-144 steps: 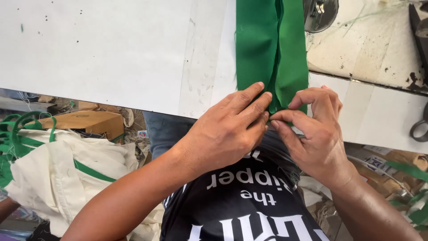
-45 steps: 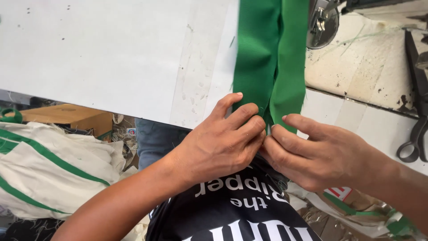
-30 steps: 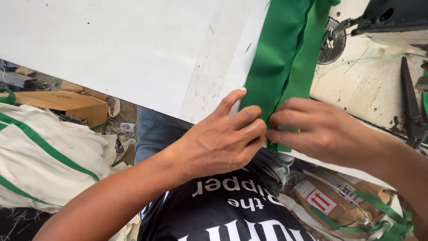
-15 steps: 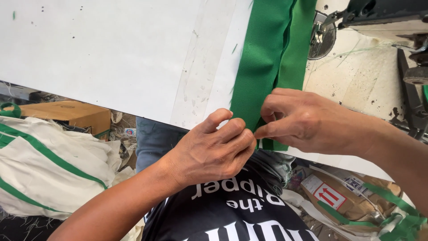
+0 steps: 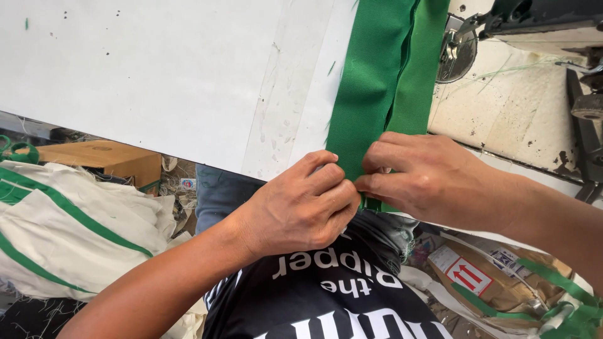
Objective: Folding and sewing green fabric strips using an industrial sewing machine to create bag components.
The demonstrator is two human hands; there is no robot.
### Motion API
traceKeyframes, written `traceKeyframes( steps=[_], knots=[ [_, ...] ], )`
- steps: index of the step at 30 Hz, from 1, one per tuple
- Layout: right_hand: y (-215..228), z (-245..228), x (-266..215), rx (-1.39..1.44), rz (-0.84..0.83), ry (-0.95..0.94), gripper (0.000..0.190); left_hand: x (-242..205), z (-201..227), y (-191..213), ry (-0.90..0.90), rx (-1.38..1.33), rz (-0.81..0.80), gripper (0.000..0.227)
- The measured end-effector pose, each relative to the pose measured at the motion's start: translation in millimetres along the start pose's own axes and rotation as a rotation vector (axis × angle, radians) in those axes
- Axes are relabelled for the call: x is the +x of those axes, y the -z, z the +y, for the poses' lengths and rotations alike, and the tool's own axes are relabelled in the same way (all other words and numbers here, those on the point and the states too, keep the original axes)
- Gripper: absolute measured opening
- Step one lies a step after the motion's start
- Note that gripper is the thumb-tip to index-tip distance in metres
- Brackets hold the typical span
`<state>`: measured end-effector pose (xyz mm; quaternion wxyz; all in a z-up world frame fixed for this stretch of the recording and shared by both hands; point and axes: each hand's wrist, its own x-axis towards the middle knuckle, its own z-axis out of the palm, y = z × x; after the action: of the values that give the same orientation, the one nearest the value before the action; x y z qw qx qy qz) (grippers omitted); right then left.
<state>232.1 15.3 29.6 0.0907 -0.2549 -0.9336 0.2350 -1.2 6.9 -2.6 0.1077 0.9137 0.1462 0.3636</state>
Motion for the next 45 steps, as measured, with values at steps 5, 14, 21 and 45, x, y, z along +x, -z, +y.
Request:
traceKeyframes(
  steps=[5, 14, 21, 45],
  knots=[
    [5, 11, 0, 0.020, 0.039, 0.248, 0.009, -1, 1, -2, 0.034, -0.009, 0.031, 0.027],
    [24, -17, 21, -0.468, -0.047, 0.606, 0.025, -9, 3, -3, 0.049, 0.034, 0.009, 0.032],
    [23, -11, 23, -0.284, -0.036, 0.572, 0.022, -10, 3, -3, 0.048, 0.055, 0.038, 0.037],
    [-37, -39, -13, -0.189, 0.400, -0.428, 0.016, -7, 15, 3, -0.004, 0.288, -0.064, 0.017]
  ],
)
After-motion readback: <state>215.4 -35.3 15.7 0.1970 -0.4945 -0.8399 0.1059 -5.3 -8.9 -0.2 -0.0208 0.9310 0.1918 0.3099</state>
